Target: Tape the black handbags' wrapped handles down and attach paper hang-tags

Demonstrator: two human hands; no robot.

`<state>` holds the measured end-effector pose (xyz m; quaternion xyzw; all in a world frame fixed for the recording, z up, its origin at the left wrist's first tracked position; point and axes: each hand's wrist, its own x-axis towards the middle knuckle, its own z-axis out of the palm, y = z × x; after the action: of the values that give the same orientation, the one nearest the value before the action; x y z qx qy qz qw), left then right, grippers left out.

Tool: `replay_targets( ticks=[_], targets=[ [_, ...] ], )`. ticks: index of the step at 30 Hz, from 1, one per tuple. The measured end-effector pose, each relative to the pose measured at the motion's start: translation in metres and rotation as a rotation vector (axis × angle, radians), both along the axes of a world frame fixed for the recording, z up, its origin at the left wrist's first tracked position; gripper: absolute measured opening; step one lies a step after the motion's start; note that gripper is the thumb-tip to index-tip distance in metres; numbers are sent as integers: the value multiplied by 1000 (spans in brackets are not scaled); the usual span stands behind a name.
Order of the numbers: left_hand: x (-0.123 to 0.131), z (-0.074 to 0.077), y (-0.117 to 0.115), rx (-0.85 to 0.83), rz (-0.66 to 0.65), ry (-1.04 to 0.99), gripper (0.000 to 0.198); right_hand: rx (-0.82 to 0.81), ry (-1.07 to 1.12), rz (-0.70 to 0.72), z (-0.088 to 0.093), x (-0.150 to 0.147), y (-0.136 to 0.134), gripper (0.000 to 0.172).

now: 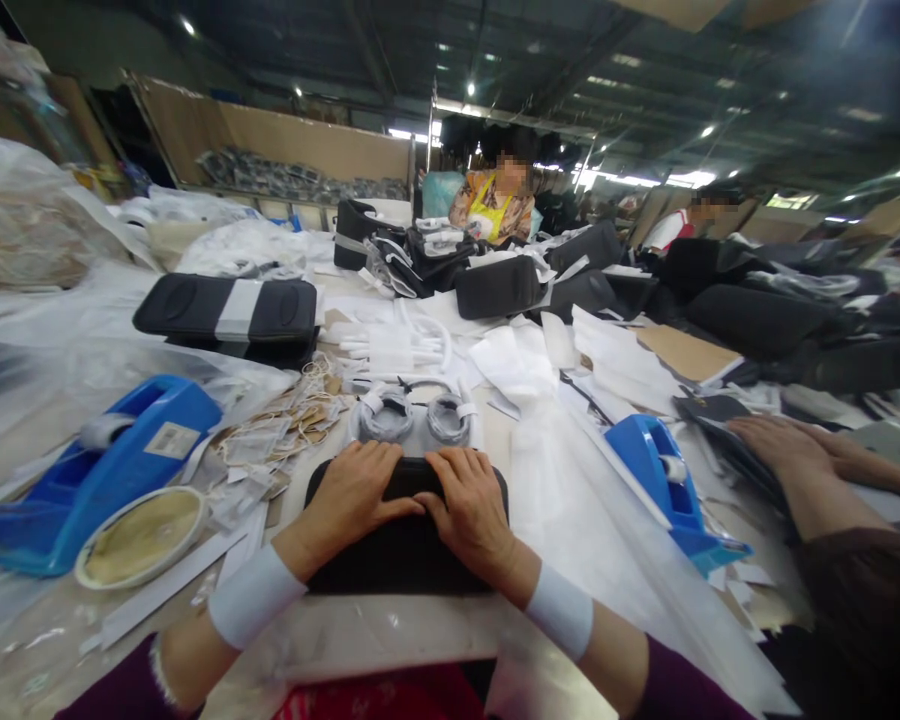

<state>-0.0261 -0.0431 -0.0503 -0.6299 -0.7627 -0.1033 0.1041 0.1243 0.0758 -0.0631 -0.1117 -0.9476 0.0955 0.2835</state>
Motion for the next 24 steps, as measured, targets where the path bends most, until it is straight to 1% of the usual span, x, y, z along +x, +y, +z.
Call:
replay_targets(
  ticks=[2,5,8,13,16,19,20,22,24],
  targets=[
    [-2,-5,-5,34,44,24,63,3,-12,-28,-3,0,1,34],
    [-5,-11,-6,79,56,55,63,6,-30,-68,-5,0,4,28],
    [-7,-14,-4,139,60,90,54,16,-45,-99,-6,-2,6,22],
    [-8,-16,2,164,69,117,39,64,-50,-124,-11,-9,10,27],
    [-8,-19,6,160,73,126,35,68,-59,-133,-15,-12,13,29],
    [-9,-23,9,143,76,120,35,86,-97,-116,-18,-12,15,21],
    [-10,-25,10,135,79,117,36,102,-114,-102,-18,-11,15,22],
    [-12,-27,13,119,86,114,37,144,-150,-72,-19,-10,16,33],
    [-14,-30,16,106,85,117,36,180,-179,-44,-18,-9,15,38]
  ],
)
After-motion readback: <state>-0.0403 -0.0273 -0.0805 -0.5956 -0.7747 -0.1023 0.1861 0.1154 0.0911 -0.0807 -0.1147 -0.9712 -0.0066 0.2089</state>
